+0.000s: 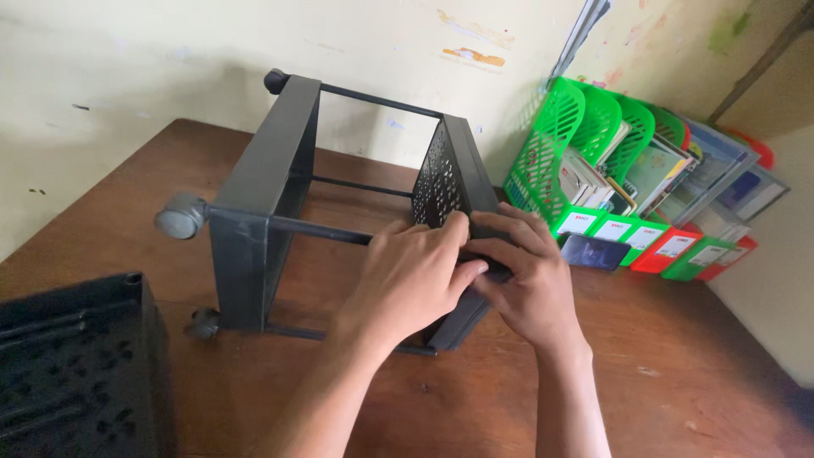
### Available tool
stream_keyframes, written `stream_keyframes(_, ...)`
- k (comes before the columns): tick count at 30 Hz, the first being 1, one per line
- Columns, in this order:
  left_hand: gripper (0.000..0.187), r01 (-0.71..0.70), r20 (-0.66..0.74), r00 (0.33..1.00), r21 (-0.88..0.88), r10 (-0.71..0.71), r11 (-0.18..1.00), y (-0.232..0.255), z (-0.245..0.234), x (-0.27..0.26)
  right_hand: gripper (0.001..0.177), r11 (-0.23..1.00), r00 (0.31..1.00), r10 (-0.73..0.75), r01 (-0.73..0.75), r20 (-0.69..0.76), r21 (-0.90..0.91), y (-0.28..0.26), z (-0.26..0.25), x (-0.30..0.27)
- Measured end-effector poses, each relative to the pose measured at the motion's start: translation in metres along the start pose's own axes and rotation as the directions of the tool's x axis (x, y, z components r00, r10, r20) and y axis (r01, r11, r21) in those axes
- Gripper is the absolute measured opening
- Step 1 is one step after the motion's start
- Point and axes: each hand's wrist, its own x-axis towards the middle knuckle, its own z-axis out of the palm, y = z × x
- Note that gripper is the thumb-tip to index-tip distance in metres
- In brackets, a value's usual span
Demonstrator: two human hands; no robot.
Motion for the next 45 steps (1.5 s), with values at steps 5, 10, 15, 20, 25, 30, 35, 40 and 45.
stream_keyframes(5,0.022,0.016,-0.056,0.998,0.023,-0.015,1.000,0.000,0.014,-0.005,0.036,0.999,0.999,-0.044,0.044,0.023,-0.015,-0.002,0.009,-0.008)
stream_keyframes(10,0.018,0.078,0.036,0.996,0.055,-0.080,0.995,-0.001,0.024,-0.004,0.036,1.000,1.000,-0.004,0.003,-0.030,-0.029,-0.004,0.018,-0.012)
stream_keyframes(15,0.011,-0.021,-0.178,0.983,0.132,0.044,0.991,0.015,0.042,-0.005,0.075,0.984,0.929,0.158,-0.178,-0.335,-0.028,-0.007,0.050,-0.034)
stream_keyframes(20,0.013,-0.020,-0.144,0.989,0.118,0.037,0.993,0.010,0.052,-0.005,0.100,0.930,0.854,0.358,-0.292,-0.377,0.222,0.003,0.093,-0.064)
stream_keyframes(25,0.023,-0.158,-0.039,0.986,0.118,0.164,0.980,-0.010,0.046,-0.001,0.095,0.924,0.783,0.369,-0.249,-0.500,0.292,0.018,0.129,-0.079)
stream_keyframes(30,0.030,-0.147,0.131,0.982,0.108,0.132,0.983,-0.017,0.030,0.005,0.090,0.922,0.806,0.355,-0.218,-0.474,0.319,0.026,0.125,-0.084)
stream_keyframes(35,0.037,-0.037,0.286,0.958,0.154,-0.009,0.987,-0.006,0.022,0.009,0.098,0.905,0.825,0.389,-0.258,-0.410,0.339,0.026,0.124,-0.089)
stream_keyframes(40,0.077,0.105,0.457,0.861,0.266,-0.221,0.958,-0.012,-0.006,0.015,0.090,0.913,0.794,0.313,-0.100,-0.522,0.396,0.023,0.103,-0.075)
stream_keyframes(45,0.061,0.038,0.283,0.955,0.172,-0.086,0.984,-0.020,0.000,0.001,0.078,0.969,0.815,0.244,-0.188,-0.526,0.159,0.004,0.113,-0.070)
